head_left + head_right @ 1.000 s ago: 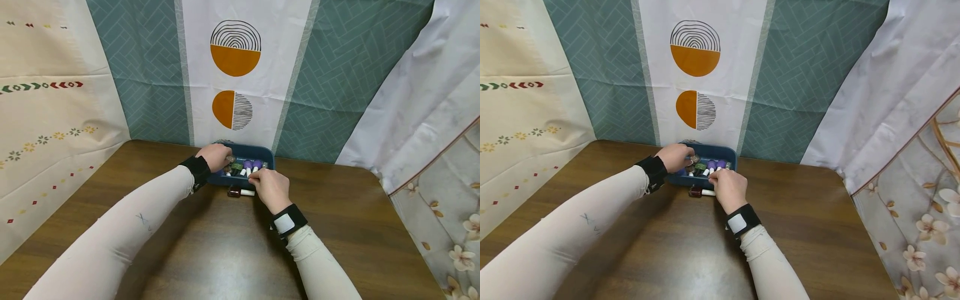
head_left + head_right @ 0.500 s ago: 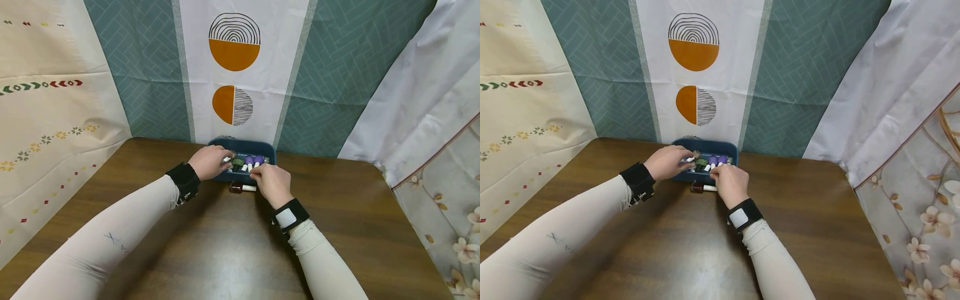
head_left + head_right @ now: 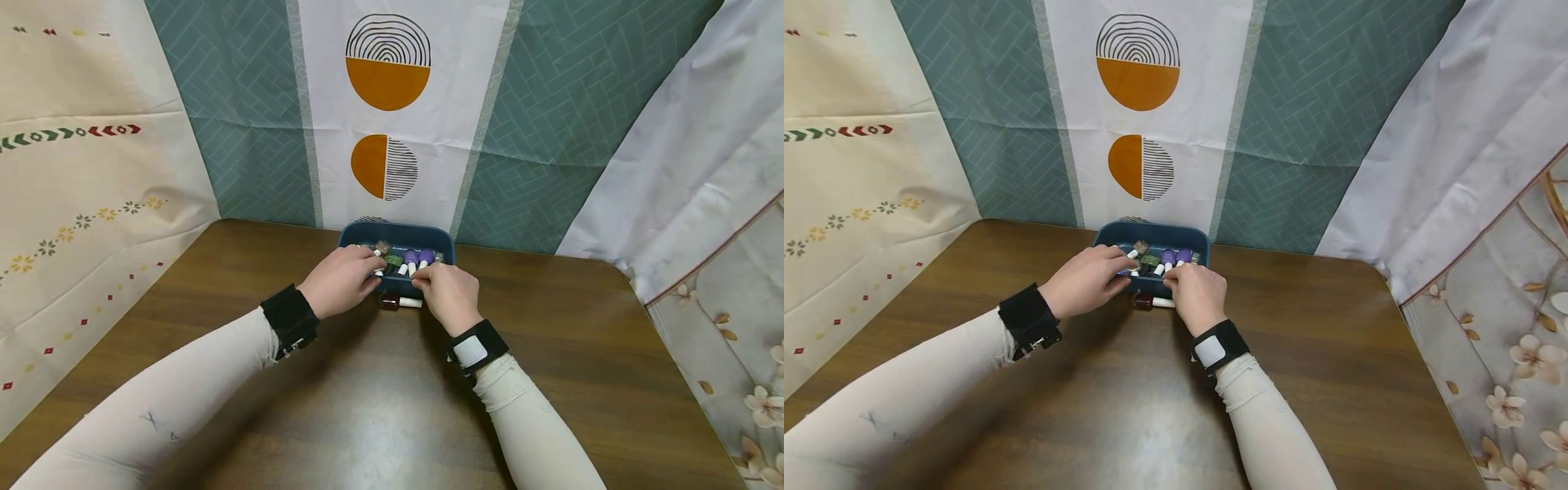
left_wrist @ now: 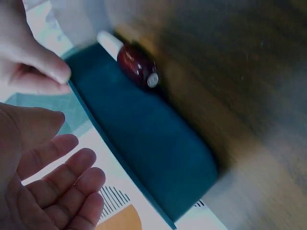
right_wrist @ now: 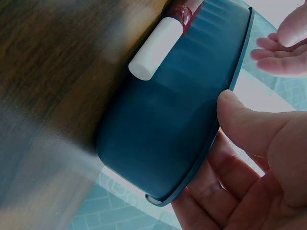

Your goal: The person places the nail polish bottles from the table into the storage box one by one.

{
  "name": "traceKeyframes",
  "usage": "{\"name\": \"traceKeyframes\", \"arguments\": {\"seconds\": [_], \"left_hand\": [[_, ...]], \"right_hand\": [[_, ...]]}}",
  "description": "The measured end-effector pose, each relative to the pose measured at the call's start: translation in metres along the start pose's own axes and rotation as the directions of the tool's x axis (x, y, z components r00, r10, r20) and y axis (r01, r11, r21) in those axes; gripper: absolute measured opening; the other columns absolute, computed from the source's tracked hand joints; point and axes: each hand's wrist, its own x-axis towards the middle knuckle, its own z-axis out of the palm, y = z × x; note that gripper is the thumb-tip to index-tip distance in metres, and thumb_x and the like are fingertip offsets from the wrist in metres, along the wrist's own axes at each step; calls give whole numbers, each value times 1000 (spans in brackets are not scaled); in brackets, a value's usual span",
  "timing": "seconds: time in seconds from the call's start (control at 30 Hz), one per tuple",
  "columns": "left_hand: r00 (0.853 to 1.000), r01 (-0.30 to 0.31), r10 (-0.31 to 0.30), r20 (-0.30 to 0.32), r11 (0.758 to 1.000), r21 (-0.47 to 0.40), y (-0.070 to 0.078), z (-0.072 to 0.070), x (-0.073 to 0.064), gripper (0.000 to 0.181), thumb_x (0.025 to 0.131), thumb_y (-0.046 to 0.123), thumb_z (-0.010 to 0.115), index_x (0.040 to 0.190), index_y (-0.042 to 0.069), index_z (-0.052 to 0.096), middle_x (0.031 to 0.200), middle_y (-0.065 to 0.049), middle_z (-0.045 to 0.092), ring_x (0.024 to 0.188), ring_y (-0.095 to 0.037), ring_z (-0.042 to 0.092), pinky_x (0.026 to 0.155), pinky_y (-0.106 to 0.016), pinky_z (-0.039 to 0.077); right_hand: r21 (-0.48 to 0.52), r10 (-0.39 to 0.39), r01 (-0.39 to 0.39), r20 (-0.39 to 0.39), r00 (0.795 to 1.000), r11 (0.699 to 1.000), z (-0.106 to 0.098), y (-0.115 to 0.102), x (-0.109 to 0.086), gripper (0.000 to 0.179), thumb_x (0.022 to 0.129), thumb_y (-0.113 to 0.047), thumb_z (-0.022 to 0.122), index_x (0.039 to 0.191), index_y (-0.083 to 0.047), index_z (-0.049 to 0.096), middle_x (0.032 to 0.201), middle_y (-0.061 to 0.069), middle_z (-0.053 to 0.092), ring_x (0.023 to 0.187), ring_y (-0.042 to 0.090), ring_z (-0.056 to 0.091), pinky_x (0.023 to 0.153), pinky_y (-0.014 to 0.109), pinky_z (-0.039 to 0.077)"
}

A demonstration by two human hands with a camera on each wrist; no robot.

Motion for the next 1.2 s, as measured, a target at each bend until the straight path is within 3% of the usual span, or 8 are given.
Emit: {"name": "traceKeyframes", "arguments": {"seconds": [0.37,1.2], "left_hand": [[993,-108,108,-40,994,5,19,9,-18,24,96,15,77,118,7,75,107,-5,72,95,-23,64,92,-38,55],[990,-129,127,57,991,39,28,30,-30,38,93,17,80,128,5,71,121,-8,72,114,-26,67,105,-41,52]], "right_hand": [[-24,8,-7,14,1000,1000,-2,0,1,13,96,-29,78,106,-25,85,102,-1,80,89,21,73,66,42,54],[-24,14,-14,4,1000,1000,-1,-1,-2,14,96,-30,77,108,-26,84,104,-2,80,92,22,74,69,43,56]]}}
